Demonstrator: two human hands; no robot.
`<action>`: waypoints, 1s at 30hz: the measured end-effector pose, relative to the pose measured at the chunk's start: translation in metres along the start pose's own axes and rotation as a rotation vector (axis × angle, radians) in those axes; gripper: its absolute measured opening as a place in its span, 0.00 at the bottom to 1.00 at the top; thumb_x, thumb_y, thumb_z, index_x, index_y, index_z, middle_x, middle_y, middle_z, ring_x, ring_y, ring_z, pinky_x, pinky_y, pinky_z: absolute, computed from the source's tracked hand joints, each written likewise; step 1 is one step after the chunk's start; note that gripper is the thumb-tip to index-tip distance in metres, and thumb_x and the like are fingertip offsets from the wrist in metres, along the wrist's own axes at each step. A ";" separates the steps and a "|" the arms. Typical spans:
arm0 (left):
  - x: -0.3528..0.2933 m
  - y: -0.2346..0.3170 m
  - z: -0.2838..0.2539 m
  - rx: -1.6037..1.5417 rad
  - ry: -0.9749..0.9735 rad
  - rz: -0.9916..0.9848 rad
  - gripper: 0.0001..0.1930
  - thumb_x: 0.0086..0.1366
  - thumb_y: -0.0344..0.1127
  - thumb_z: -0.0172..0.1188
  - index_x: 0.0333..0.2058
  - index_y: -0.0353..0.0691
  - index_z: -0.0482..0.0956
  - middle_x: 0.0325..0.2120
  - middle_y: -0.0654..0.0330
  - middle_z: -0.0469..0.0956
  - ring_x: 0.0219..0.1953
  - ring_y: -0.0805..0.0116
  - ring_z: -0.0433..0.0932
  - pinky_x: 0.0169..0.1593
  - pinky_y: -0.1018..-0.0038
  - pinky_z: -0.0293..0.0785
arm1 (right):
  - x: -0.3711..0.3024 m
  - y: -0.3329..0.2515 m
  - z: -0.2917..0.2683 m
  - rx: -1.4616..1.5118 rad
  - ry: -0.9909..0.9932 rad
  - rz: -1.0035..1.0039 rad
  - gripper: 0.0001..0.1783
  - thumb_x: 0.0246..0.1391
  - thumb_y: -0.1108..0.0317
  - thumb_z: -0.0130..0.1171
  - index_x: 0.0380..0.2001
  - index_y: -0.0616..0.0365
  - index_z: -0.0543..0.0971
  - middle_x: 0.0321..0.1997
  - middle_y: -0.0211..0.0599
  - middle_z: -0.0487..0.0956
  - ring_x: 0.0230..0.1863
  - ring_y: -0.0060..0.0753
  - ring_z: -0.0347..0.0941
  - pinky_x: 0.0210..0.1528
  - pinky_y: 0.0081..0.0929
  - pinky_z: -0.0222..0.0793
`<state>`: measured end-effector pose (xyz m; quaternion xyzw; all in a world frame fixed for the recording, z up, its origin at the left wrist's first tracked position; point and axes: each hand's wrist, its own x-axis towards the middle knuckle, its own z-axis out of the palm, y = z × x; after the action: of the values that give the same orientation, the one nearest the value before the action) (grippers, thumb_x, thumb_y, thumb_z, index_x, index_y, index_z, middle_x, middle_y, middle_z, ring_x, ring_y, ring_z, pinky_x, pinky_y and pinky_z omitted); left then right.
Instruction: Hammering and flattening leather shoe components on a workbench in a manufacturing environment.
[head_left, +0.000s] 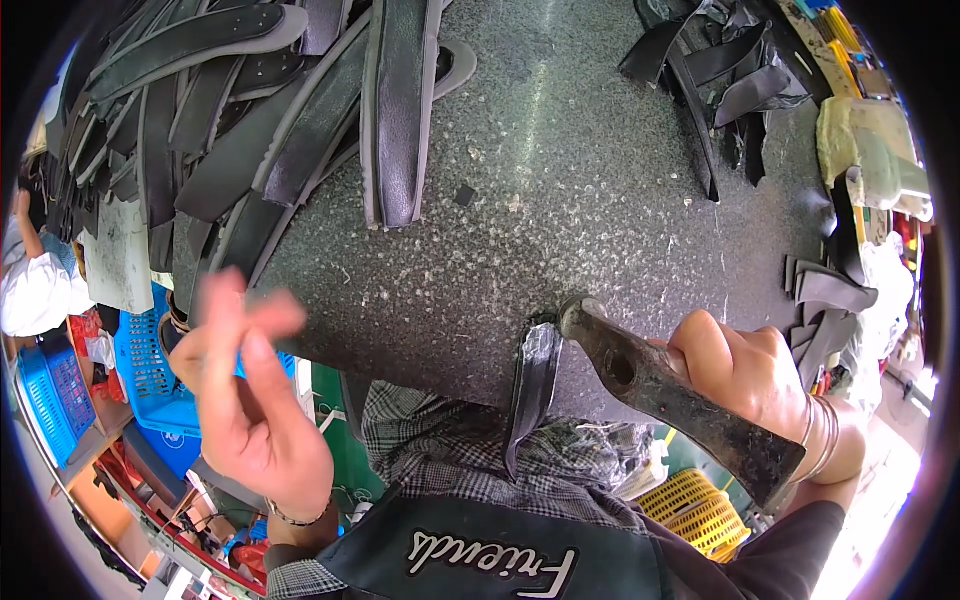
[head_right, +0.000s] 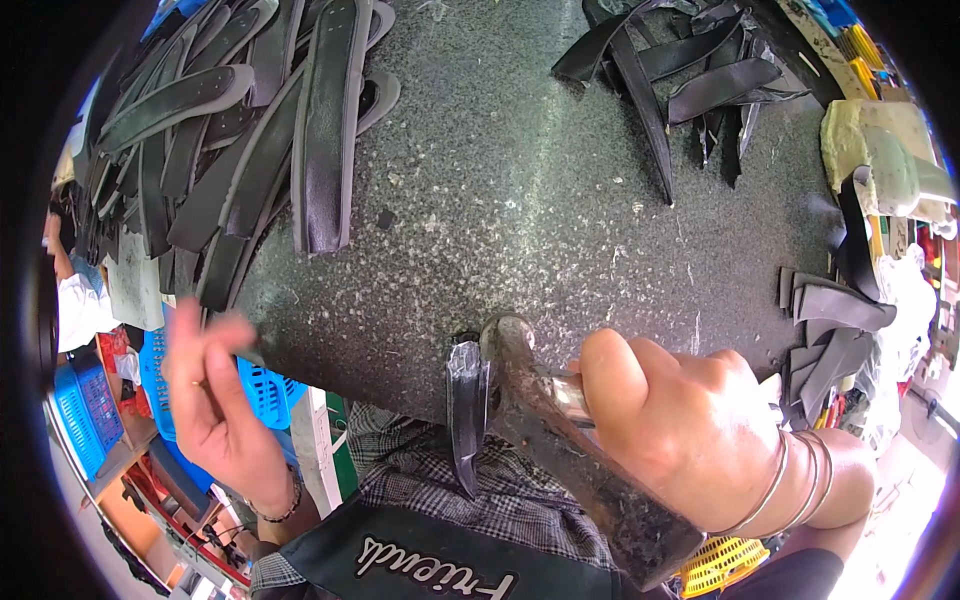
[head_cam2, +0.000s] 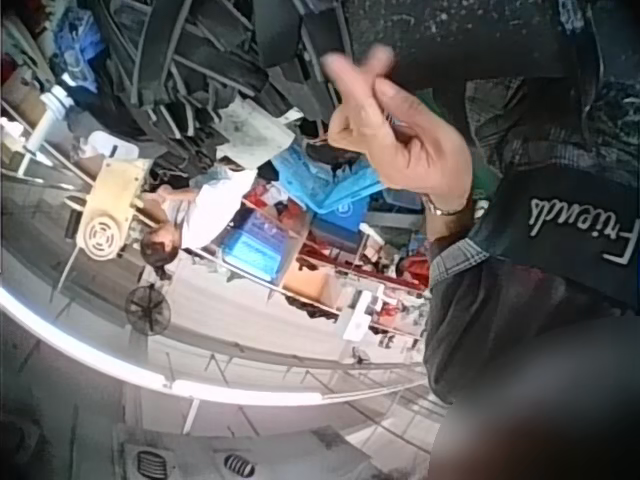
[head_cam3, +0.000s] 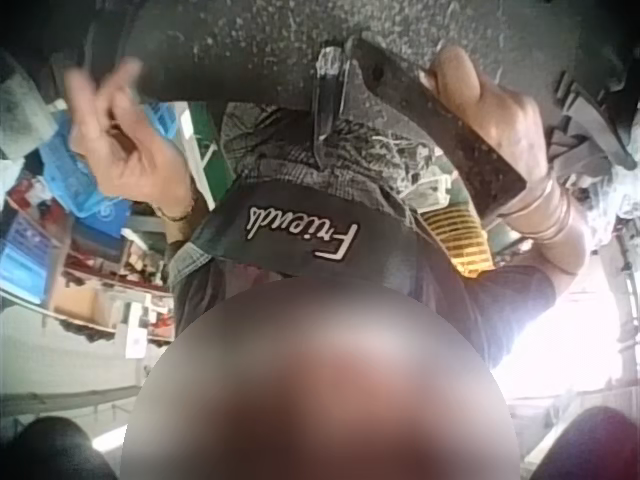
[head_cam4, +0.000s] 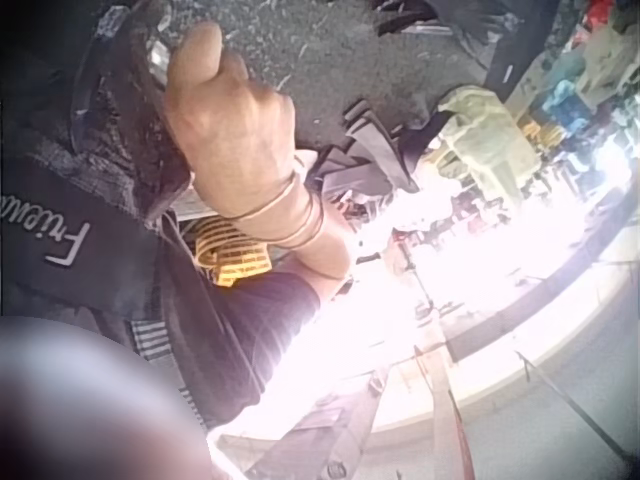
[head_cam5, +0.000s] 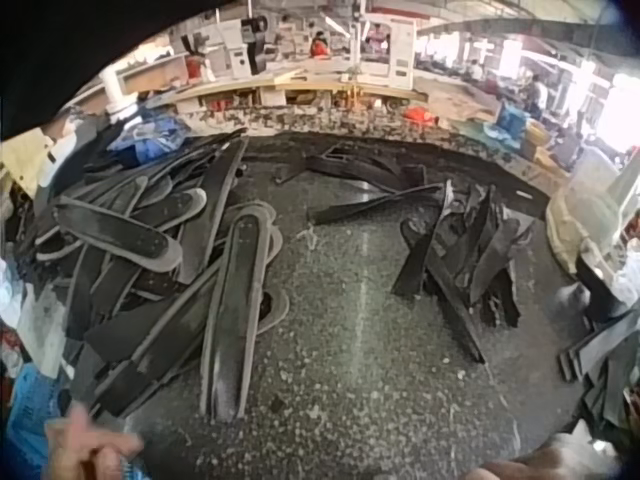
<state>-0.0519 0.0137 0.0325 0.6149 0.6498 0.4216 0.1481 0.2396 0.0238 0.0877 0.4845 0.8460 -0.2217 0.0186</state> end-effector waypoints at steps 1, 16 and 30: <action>0.002 0.001 0.009 0.090 0.102 0.113 0.18 0.66 0.26 0.55 0.54 0.26 0.71 0.40 0.51 0.78 0.49 0.56 0.70 0.53 0.68 0.63 | 0.000 0.000 -0.001 -0.006 -0.016 0.003 0.15 0.48 0.65 0.65 0.33 0.56 0.69 0.19 0.31 0.71 0.15 0.38 0.74 0.15 0.33 0.69; -0.007 0.033 0.065 0.079 -0.401 0.354 0.12 0.43 0.28 0.73 0.25 0.47 0.78 0.24 0.71 0.74 0.39 0.61 0.65 0.44 0.64 0.54 | 0.003 -0.004 -0.004 -0.002 -0.034 -0.022 0.11 0.51 0.68 0.61 0.31 0.58 0.69 0.17 0.31 0.71 0.14 0.37 0.73 0.14 0.32 0.68; -0.031 0.023 0.054 0.213 -0.302 0.475 0.20 0.44 0.38 0.75 0.39 0.52 0.87 0.25 0.77 0.72 0.37 0.65 0.62 0.45 0.67 0.52 | 0.009 -0.002 -0.011 0.025 -0.018 -0.005 0.11 0.47 0.70 0.61 0.28 0.56 0.68 0.16 0.32 0.69 0.13 0.38 0.72 0.13 0.33 0.68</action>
<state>0.0081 0.0019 0.0062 0.8174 0.4990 0.2778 0.0750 0.2356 0.0347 0.0961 0.4808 0.8441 -0.2366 0.0197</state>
